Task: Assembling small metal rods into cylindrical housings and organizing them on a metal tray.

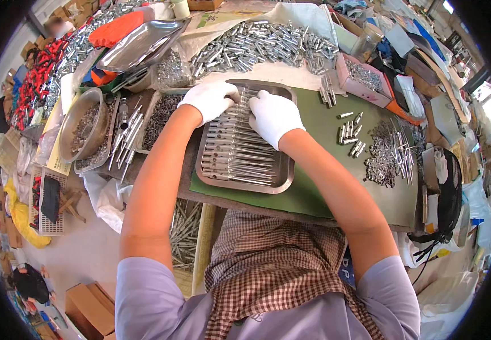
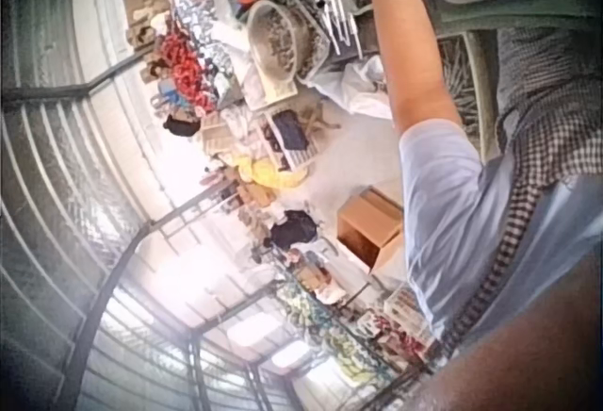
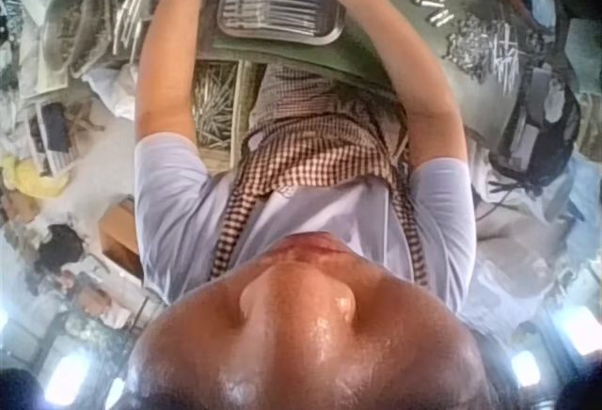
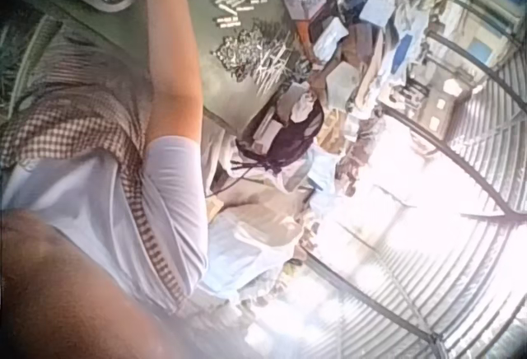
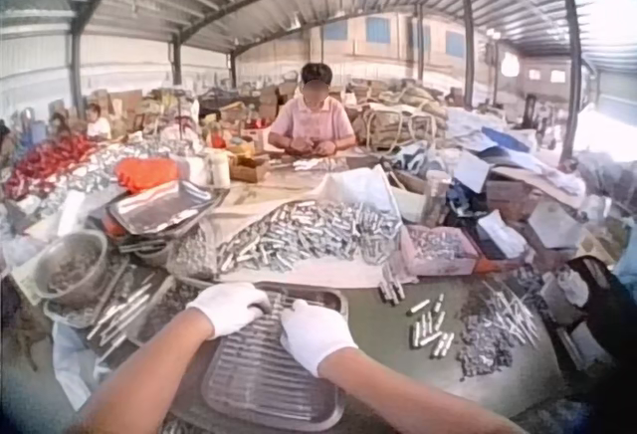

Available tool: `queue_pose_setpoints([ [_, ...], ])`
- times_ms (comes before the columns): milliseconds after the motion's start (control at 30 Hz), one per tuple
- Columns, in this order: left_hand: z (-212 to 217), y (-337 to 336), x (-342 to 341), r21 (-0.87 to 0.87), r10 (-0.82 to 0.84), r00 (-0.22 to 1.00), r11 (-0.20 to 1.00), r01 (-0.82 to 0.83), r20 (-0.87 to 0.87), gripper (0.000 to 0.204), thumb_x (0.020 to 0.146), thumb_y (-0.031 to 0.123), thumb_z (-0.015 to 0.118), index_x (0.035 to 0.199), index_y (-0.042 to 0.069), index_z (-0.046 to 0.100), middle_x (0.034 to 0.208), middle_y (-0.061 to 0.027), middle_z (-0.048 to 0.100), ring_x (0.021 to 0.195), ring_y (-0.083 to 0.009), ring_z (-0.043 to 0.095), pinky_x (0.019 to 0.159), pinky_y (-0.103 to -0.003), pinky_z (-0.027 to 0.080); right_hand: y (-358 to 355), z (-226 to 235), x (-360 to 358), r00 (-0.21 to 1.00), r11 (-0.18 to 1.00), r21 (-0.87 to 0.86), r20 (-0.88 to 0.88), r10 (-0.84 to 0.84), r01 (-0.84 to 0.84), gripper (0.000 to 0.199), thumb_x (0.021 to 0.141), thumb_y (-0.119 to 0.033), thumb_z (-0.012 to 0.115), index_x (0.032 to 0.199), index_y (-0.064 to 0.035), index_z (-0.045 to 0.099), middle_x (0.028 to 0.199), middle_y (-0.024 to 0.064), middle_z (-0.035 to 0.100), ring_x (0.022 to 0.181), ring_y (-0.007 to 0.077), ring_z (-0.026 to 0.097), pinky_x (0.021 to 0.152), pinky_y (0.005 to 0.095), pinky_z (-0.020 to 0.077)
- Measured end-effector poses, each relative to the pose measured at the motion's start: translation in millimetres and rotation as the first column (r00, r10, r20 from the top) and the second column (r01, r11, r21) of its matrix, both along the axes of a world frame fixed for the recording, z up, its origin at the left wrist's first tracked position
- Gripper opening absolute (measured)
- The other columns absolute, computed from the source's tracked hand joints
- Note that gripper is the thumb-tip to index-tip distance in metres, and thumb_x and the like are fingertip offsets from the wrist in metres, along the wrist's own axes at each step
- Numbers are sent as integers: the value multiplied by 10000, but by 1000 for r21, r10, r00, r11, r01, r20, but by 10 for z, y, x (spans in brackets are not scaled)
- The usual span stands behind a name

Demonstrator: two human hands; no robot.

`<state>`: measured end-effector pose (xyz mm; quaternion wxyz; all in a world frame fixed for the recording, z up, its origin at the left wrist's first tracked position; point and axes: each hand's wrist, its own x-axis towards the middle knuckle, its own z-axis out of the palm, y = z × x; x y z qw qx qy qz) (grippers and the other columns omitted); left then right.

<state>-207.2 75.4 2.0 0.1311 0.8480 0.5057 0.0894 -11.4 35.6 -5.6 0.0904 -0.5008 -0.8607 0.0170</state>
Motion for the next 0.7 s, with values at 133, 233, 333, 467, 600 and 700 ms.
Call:
queue_pose_setpoints([
  [133, 23, -14, -4, -34, 25, 1000, 999, -25, -7, 208, 908, 212, 607, 1062, 116, 710, 1116, -128, 679, 1098, -306, 615, 996, -403, 463, -22, 22, -47, 999, 999, 19, 18, -26, 26, 175, 875, -143, 610, 999, -39, 677, 1030, 166, 643, 957, 324, 686, 818, 421, 569],
  [233, 46, -22, 26, -19, 18, 1000, 1000, -19, -19, 222, 917, 248, 597, 1058, 121, 712, 1102, -136, 675, 1093, -315, 616, 987, -410, 466, 19, -56, -31, 999, 999, 37, 23, -27, 26, 188, 883, -146, 604, 1028, -43, 664, 1036, 167, 637, 951, 323, 688, 810, 413, 572],
  [333, 57, -68, 103, 21, 31, 998, 999, -30, -47, 244, 920, 284, 575, 1047, 137, 722, 1091, -141, 682, 1077, -320, 625, 960, -419, 480, 12, -108, 45, 999, 999, 37, -31, -23, 24, 191, 891, -149, 594, 1042, -45, 647, 1044, 167, 628, 956, 324, 682, 814, 412, 568],
  [467, -90, -99, 1, 171, 22, 999, 985, -14, -44, 229, 913, 303, 568, 970, 147, 725, 978, -121, 674, 993, -307, 641, 884, -435, 508, -254, -16, 243, 971, 993, 114, -238, 12, 15, 152, 899, -137, 582, 1008, -41, 628, 1024, 164, 613, 958, 325, 652, 846, 415, 543],
  [600, -4, -162, 292, 416, 31, 983, 908, 47, -179, 144, 885, 220, 641, 964, 140, 732, 939, -75, 653, 949, -277, 642, 854, -398, 517, -838, -21, 900, 892, 986, 156, -451, 20, 57, 153, 912, -158, 613, 1038, -73, 632, 901, 161, 582, 863, 343, 617, 773, 445, 514],
  [700, 114, -156, 885, 446, -197, 975, 867, 222, -101, 132, 889, 186, 630, 965, 125, 719, 927, -80, 645, 924, -293, 642, 841, -409, 519, -1372, -71, 1342, 879, 990, 22, -463, -115, 141, 250, 915, -178, 641, 1158, -119, 653, 839, 146, 563, 814, 335, 609, 706, 445, 495],
])
